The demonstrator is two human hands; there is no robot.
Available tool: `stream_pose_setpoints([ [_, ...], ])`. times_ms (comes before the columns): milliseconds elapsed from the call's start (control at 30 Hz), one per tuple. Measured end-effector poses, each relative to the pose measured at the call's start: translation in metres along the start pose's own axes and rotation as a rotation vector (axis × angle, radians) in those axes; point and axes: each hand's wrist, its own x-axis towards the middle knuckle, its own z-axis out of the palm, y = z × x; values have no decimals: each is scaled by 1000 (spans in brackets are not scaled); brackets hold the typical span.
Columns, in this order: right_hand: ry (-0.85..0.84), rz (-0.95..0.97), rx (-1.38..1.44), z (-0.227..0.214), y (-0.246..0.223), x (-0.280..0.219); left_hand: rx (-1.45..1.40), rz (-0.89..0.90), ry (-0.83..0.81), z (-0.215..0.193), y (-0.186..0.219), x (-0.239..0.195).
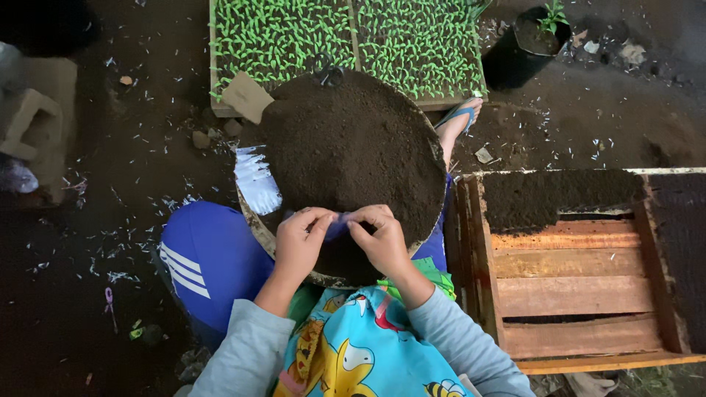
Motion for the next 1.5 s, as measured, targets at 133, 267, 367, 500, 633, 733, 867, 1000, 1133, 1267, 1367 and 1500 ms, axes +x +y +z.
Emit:
stream_pose_setpoints([
  [133,8,-1,1,-5,0,-3,-25,-59,18,-4,10,0],
  [267,32,-231,-39,-12,-27,-6,29,-149,5,-7,13,1],
  [367,-19,-288,-52,-12,-30,-5,65,-155,-25,-10,27,0],
  [500,-87,-145,-60,-6,-11,0,67,-166,-51,-11,27,0],
  [633,-62,-144,-17,-2,-2,4,62,-98,-56,-13,25,3],
  [733,-29,-164,-22,0,-4,4,25,8,-97,-17,33,6],
  [867,28,-173,5,0,0,6,-51,-27,-148,-12,16,6],
  [1000,45,-179,32,3,5,5,-90,-82,-85,-5,12,5],
  [1133,40,-211,56,2,-4,5,-140,-140,-86,-6,11,4],
  [1267,64,-390,-6,-4,-19,6,-254,-249,-144,-6,8,3],
  [1367,28,-490,-74,-8,-26,7,-311,-276,-162,-5,8,3],
  [1500,-2,-583,-209,-10,-23,7,-355,-308,-169,0,-3,2],
])
